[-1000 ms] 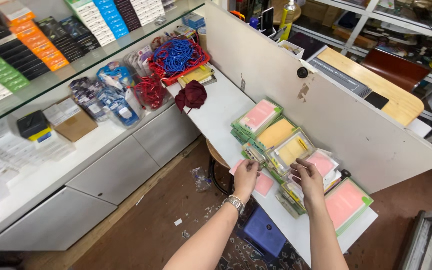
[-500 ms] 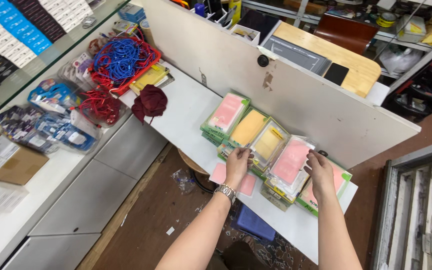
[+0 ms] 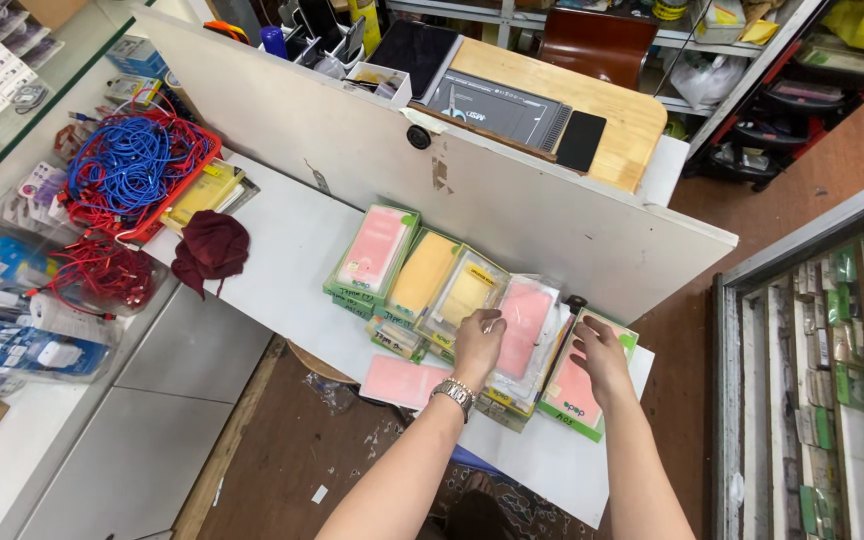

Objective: The person organizes small packaged items by picking them up from a counter, stacking them, and placing them into a glass display cabinet. They also wipe the counter with a cloth during the process.

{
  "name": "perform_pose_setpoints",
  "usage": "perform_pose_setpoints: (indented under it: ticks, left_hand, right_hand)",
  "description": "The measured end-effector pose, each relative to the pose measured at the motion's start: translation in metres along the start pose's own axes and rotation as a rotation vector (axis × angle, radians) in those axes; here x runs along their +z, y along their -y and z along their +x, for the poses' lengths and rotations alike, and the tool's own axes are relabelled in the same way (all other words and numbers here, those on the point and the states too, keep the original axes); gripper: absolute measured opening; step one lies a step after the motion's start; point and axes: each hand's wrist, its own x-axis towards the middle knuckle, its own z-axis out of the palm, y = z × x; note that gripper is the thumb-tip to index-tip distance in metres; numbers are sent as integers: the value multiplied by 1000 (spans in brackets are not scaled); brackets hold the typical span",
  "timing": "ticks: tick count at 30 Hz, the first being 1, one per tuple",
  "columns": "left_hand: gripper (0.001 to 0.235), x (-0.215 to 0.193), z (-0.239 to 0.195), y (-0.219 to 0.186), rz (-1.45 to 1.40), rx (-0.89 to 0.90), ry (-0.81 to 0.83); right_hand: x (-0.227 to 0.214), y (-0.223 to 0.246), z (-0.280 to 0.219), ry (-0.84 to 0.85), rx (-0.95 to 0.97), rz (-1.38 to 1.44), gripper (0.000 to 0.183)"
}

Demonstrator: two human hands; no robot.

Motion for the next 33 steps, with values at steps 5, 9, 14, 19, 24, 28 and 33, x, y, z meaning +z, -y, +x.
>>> perform_pose_setpoints:
  ticks: [5,9,14,19,24,28,33]
  left_hand:
    - [66,-10,7,13,-95,-145,165]
    - [64,-15,14,12,-43,-109,305]
    - [47,-65,46,11,-136,-29,23]
    - [33,-178,116,30,-123,65,-320]
    - [45,-266,185,70,-192,-80,-259]
    - [65,-287,227,104,-163,-177,55]
    - [83,-274,244,125,-273,-423,427]
  right_hand:
    - [34,-10,-9,16,110,-109,71]
    - [60,-5,-18,-158,-54,-431,76]
    - [107,24,-32,-338,-310,-678,65]
    - [201,49,-31,18,-176,-115,57]
    - [305,41,-21,161,-61,-81,59]
    - [356,29,-13,52,-25,-229,64]
    - [374,14,-14,-59,-77,-405,67]
